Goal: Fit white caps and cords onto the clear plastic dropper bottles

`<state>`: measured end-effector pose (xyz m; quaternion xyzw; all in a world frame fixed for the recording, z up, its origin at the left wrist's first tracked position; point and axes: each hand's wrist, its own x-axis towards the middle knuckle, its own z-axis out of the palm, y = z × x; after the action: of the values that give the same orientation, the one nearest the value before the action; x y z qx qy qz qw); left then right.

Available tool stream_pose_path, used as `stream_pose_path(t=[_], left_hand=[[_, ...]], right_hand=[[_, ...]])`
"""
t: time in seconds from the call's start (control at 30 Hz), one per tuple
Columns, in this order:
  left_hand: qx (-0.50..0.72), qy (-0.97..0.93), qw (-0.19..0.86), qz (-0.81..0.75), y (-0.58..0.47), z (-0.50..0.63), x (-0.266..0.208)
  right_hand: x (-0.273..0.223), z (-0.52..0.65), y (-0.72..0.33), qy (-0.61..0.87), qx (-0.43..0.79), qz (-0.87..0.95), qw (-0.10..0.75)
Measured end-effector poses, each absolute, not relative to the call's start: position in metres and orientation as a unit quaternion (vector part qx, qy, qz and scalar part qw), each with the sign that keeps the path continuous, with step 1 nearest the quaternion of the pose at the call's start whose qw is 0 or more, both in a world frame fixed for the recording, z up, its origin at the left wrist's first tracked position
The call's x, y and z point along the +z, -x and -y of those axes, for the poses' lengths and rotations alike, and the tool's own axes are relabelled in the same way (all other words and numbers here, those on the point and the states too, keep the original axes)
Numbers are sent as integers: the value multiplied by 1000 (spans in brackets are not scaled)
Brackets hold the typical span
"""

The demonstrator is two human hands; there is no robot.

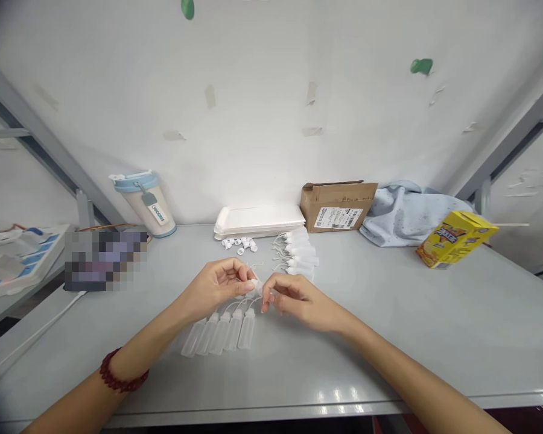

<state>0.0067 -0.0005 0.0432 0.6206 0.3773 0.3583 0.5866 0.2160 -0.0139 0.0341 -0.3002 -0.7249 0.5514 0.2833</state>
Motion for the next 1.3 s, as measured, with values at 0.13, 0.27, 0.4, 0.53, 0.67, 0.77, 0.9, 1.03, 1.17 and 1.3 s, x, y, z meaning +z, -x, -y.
stream_pose_path(t=[0.13,0.27,0.4,0.53,0.67,0.77,0.9,1.03,1.17,1.3], left_hand=[[334,-600,592,-422,-7,0,44],[352,-587,596,-419,-10,2,43],[385,-593,585,-398,-11,4,42],[412,-605,567,-378,-12,3,42],[426,-611,559,-365,-12,4,44],[426,-601,560,-379,-14,6,47],[384,-591,566,-427,-16,8,48],[359,-635,538,-423,-15,7,46],[362,-666,517,-398,-12,6,45],[386,-686,499,-363,-10,7,45]], right_hand=[[38,13,-218,303,539,729,293],[39,11,-219,300,548,722,297],[35,9,-218,301,602,678,296],[31,7,-218,288,654,629,305],[32,6,-219,281,680,600,316],[34,7,-219,273,683,597,319],[34,7,-219,267,684,599,318],[33,8,-220,264,695,592,313],[34,8,-220,274,711,569,311],[37,8,-219,282,738,531,306]])
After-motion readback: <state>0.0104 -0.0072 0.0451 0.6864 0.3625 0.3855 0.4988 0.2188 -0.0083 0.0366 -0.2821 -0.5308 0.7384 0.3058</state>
